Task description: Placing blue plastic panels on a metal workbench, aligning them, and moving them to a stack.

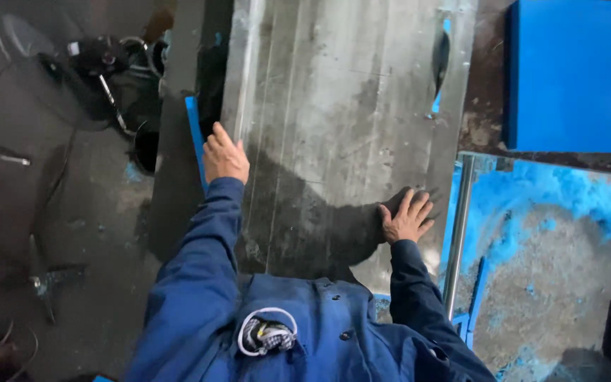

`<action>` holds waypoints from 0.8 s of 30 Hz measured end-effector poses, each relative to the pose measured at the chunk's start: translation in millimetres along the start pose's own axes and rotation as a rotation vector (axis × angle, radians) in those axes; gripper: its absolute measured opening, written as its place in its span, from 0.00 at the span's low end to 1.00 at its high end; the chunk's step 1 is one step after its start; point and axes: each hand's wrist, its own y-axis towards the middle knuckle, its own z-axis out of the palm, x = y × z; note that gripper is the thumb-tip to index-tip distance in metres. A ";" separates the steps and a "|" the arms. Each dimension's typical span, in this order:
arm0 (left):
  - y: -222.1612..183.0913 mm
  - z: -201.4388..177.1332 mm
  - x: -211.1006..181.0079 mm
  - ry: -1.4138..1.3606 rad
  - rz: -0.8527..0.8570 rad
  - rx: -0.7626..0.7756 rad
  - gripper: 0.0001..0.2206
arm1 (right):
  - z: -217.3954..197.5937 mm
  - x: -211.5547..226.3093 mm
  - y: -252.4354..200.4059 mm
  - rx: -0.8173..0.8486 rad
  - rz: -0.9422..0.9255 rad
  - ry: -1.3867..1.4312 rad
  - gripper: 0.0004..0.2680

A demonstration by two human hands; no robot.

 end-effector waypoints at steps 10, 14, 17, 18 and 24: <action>0.3 -3.3 3.8 -0.092 -0.036 -0.029 0.32 | 25.6 -15.4 20.1 0.002 -0.012 -0.068 0.39; 3.1 -2.8 3.3 -0.065 -0.056 0.020 0.32 | 26.5 -16.6 23.3 -0.008 0.013 -0.056 0.39; 2.3 0.9 4.3 -0.023 -0.041 0.009 0.32 | 23.1 -12.1 20.3 0.005 0.039 -0.042 0.39; 2.1 2.0 3.3 -0.010 -0.034 0.005 0.31 | 21.0 -11.2 20.3 0.016 0.055 -0.034 0.39; 3.3 -0.6 3.3 -0.045 -0.039 0.025 0.31 | 16.8 -10.6 18.6 0.041 0.066 -0.038 0.39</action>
